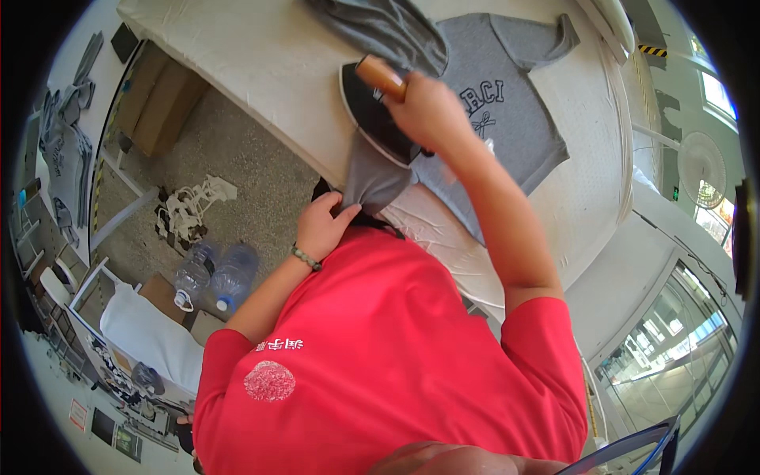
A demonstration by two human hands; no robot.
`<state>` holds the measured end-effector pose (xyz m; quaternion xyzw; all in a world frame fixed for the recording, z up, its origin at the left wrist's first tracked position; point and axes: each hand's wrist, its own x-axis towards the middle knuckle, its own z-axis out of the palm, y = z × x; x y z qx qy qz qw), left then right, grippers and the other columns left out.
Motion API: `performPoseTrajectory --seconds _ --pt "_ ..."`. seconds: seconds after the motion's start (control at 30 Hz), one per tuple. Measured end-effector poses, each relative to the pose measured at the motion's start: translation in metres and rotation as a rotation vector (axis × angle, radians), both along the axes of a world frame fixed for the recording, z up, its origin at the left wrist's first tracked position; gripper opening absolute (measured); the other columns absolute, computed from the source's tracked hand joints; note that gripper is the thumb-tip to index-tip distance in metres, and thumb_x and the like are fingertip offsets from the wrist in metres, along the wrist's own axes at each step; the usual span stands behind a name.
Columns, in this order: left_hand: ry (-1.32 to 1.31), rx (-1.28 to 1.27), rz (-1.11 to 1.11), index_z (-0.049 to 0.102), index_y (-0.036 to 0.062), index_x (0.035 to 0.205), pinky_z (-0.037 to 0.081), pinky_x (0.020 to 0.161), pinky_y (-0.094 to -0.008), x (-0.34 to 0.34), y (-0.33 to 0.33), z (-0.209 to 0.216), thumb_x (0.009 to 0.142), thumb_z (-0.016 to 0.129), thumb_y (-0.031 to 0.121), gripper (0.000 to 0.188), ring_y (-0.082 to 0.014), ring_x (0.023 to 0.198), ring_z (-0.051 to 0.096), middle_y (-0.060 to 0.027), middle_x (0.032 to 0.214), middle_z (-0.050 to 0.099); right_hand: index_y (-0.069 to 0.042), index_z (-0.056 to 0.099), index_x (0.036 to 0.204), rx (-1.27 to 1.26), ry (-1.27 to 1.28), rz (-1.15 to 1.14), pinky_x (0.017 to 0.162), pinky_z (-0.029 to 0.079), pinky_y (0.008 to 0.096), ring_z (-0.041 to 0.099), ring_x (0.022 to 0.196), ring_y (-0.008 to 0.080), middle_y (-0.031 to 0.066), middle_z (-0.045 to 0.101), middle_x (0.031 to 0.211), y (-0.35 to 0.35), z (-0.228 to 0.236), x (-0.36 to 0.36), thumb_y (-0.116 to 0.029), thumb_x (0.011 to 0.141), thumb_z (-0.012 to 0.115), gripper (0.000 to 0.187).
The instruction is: Ironing and smoothing out wrinkles from grey garments on a workbench using an industrial iron.
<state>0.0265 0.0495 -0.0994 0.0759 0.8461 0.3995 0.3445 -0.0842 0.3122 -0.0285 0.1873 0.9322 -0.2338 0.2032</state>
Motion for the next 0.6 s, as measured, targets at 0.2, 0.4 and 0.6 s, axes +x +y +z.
performPoseTrajectory --seconds 0.2,0.4,0.6 --pt "-0.068 0.176 0.188 0.064 0.0033 0.1 0.049 0.065 -0.0383 0.023 -0.011 -0.017 0.1 0.069 0.03 0.027 -0.0277 0.07 0.063 -0.014 0.079 0.066 0.001 0.067 0.109 -0.086 -0.002 0.244 0.084 0.054 0.0517 0.07 0.094 0.045 0.0262 0.073 0.094 0.005 0.005 0.002 -0.034 0.093 0.071 0.038" --pt "0.107 0.184 0.398 0.066 0.0035 0.099 0.046 0.067 -0.0285 0.019 -0.009 -0.026 0.103 0.067 0.031 0.028 -0.0116 0.072 0.053 -0.0054 0.077 0.063 -0.001 0.065 0.116 -0.073 -0.083 0.212 0.082 0.054 0.0524 0.07 0.092 0.0448 0.0252 0.073 0.094 0.017 0.008 0.064 -0.032 0.092 0.071 0.039" --pt "0.365 0.044 0.183 0.068 0.0045 0.1 0.048 0.069 -0.0294 -0.017 -0.021 -0.03 0.103 0.067 0.031 0.026 -0.0134 0.07 0.058 -0.0055 0.076 0.064 -0.005 0.055 0.131 0.009 -0.278 0.102 0.082 0.053 0.0549 0.069 0.094 0.0476 0.0256 0.073 0.095 0.057 0.019 0.178 -0.025 0.092 0.069 0.046"
